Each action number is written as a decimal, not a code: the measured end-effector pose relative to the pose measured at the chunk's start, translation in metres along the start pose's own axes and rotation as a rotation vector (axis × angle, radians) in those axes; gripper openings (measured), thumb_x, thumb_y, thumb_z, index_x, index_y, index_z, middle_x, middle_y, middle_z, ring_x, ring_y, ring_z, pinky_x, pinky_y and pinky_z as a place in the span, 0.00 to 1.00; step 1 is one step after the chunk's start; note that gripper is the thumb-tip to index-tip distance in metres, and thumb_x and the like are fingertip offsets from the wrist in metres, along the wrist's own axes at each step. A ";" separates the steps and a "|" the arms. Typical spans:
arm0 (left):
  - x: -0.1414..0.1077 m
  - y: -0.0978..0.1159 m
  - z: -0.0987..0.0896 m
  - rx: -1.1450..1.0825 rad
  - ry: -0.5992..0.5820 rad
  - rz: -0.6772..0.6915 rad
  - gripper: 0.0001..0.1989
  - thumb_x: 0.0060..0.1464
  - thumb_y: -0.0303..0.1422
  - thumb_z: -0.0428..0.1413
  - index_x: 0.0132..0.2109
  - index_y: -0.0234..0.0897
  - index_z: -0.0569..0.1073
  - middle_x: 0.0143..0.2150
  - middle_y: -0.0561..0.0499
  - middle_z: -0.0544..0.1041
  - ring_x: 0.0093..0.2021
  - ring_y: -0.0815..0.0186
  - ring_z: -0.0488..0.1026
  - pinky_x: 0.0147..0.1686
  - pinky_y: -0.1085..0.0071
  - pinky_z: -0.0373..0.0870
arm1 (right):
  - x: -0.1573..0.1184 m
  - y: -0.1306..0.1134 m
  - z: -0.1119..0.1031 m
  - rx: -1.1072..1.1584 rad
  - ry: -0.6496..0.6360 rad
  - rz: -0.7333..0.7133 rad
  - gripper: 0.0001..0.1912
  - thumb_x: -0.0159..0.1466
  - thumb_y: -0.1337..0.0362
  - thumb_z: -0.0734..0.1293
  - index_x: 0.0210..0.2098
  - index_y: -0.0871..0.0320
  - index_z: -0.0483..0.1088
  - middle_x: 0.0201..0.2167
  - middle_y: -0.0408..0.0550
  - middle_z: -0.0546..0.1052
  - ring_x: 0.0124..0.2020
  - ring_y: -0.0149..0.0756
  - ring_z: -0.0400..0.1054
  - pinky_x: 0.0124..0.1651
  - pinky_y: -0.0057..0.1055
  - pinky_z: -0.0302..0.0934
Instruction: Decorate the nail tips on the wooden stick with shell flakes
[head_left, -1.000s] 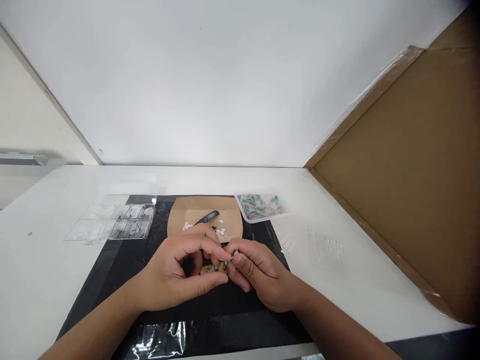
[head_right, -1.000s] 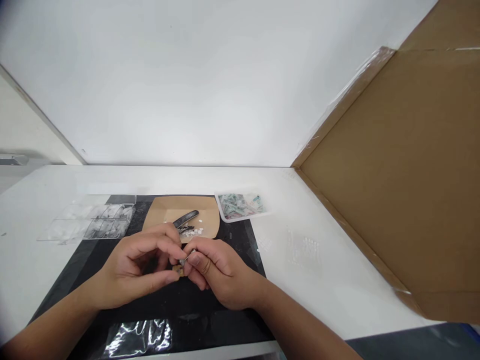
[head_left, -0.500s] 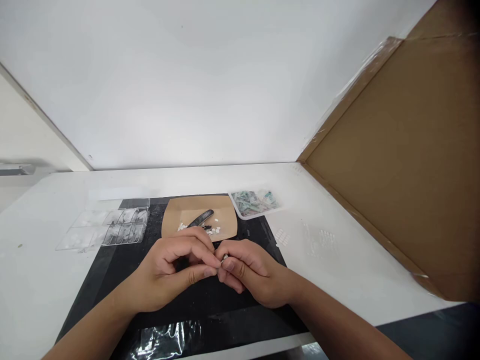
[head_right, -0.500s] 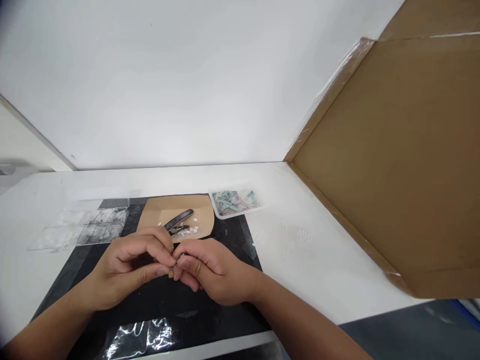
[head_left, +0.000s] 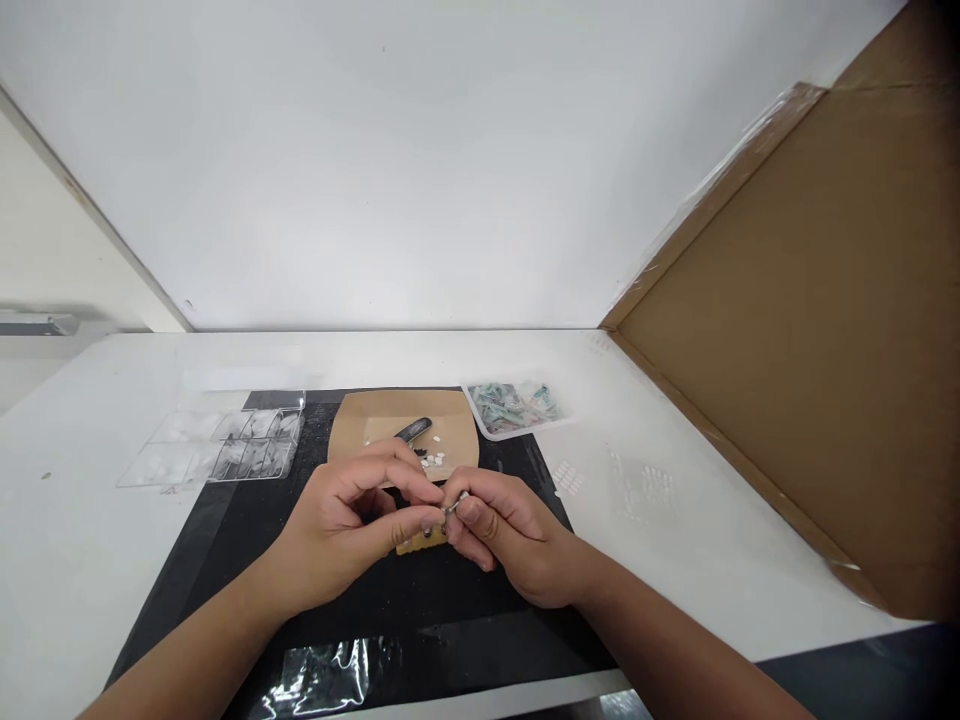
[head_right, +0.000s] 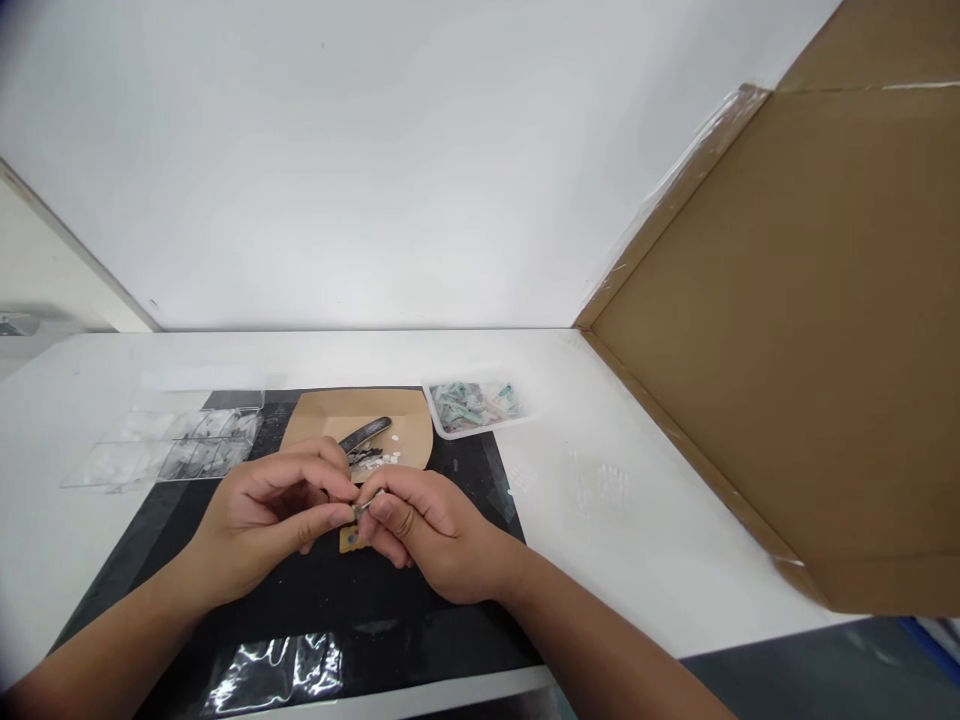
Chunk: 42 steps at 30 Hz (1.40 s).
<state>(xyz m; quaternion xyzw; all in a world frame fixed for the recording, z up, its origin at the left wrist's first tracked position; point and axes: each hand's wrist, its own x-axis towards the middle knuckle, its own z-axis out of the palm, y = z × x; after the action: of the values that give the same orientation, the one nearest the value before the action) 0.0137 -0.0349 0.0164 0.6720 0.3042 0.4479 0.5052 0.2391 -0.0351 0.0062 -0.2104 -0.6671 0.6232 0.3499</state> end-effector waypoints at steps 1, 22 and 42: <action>0.000 0.001 0.000 0.015 0.007 0.014 0.05 0.63 0.32 0.66 0.44 0.37 0.85 0.40 0.48 0.77 0.25 0.76 0.70 0.21 0.80 0.68 | 0.000 0.000 0.000 -0.004 0.007 0.002 0.20 0.80 0.50 0.59 0.39 0.58 0.68 0.21 0.34 0.63 0.21 0.26 0.54 0.30 0.25 0.55; -0.004 0.008 0.001 0.105 -0.175 -0.119 0.11 0.74 0.38 0.51 0.42 0.39 0.71 0.43 0.50 0.67 0.33 0.71 0.66 0.28 0.77 0.72 | 0.002 -0.008 -0.004 -0.342 0.046 -0.050 0.18 0.81 0.58 0.55 0.39 0.57 0.69 0.21 0.35 0.66 0.21 0.26 0.59 0.32 0.25 0.59; -0.005 -0.002 -0.006 0.416 -0.109 0.094 0.05 0.75 0.30 0.46 0.46 0.41 0.64 0.42 0.51 0.65 0.38 0.66 0.65 0.35 0.71 0.66 | 0.003 -0.010 -0.007 -0.312 0.005 0.017 0.22 0.81 0.54 0.55 0.35 0.57 0.66 0.22 0.37 0.68 0.24 0.26 0.61 0.37 0.25 0.59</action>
<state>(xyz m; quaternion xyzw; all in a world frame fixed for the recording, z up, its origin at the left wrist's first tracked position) 0.0059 -0.0362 0.0131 0.7984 0.3305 0.3615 0.3501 0.2438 -0.0290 0.0165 -0.2693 -0.7532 0.5143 0.3095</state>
